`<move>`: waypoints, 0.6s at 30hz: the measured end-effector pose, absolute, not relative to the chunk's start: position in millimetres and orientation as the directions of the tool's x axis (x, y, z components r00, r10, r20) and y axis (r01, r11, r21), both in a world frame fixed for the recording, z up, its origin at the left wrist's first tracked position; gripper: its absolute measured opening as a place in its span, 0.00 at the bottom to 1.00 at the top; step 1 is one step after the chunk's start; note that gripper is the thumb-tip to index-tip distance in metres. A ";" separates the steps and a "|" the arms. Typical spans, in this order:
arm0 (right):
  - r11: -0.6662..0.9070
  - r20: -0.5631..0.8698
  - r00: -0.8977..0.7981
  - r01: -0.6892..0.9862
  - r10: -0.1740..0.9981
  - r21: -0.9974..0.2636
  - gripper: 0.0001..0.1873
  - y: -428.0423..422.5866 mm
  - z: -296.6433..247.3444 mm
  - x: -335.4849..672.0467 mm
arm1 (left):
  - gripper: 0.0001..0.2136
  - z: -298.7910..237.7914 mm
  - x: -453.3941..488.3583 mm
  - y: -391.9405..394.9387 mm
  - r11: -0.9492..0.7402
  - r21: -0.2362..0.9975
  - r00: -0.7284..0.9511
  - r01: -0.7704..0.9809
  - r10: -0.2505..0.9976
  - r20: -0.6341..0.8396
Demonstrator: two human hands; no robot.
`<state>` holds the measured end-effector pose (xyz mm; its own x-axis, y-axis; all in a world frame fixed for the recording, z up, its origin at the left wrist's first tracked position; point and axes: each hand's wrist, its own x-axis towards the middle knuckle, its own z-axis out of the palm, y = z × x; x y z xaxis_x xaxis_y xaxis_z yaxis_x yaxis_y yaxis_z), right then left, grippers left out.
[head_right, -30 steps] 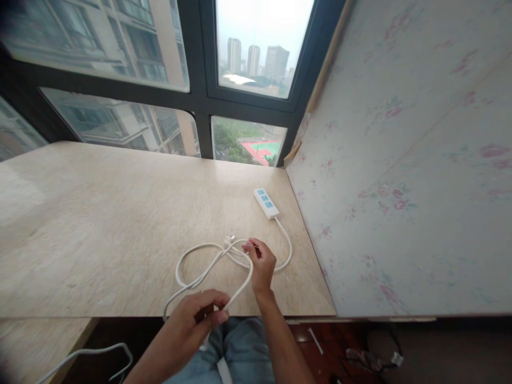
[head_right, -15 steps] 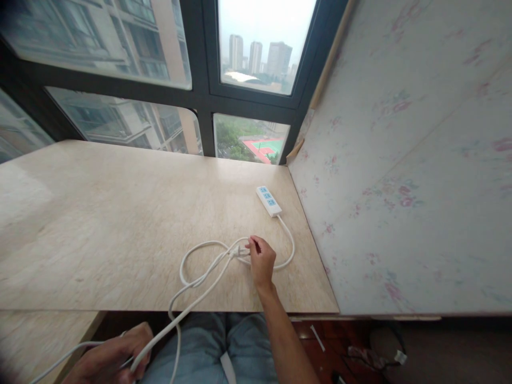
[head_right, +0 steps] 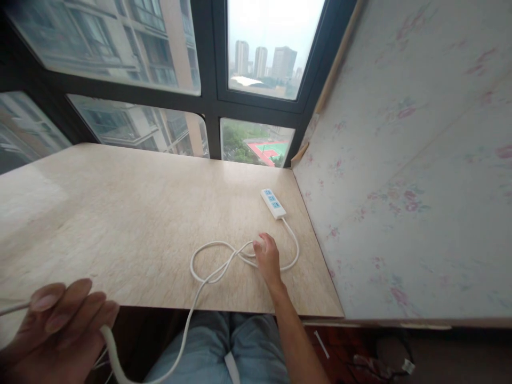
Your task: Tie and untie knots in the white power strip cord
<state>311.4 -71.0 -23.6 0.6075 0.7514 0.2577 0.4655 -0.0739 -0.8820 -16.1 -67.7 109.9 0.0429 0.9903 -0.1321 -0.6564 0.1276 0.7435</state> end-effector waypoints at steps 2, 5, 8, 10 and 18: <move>0.000 0.308 0.516 0.513 0.799 -0.858 0.19 -77.0 -11.9 300.6 | 0.08 132.3 9.1 -60.1 0.094 0.690 0.055 -0.717 0.995 -0.079; 0.141 0.313 0.274 0.505 0.910 -0.852 0.18 -91.3 15.1 279.6 | 0.06 153.3 50.9 -40.3 0.163 0.666 0.188 -0.728 0.982 -0.035; 0.236 0.238 -0.044 0.393 0.970 -0.889 0.24 -105.1 44.3 260.1 | 0.05 158.6 93.2 -13.5 0.234 0.622 0.292 -0.747 0.957 -0.009; 0.207 0.158 -0.192 0.266 0.969 -0.941 0.28 -109.7 58.3 249.5 | 0.06 155.7 120.7 3.5 0.277 0.573 0.325 -0.771 0.946 -0.021; -0.104 0.061 -0.399 -0.379 0.915 -0.920 0.23 -103.7 66.1 231.8 | 0.03 125.5 188.4 38.5 0.213 0.753 0.251 -0.622 0.966 -0.066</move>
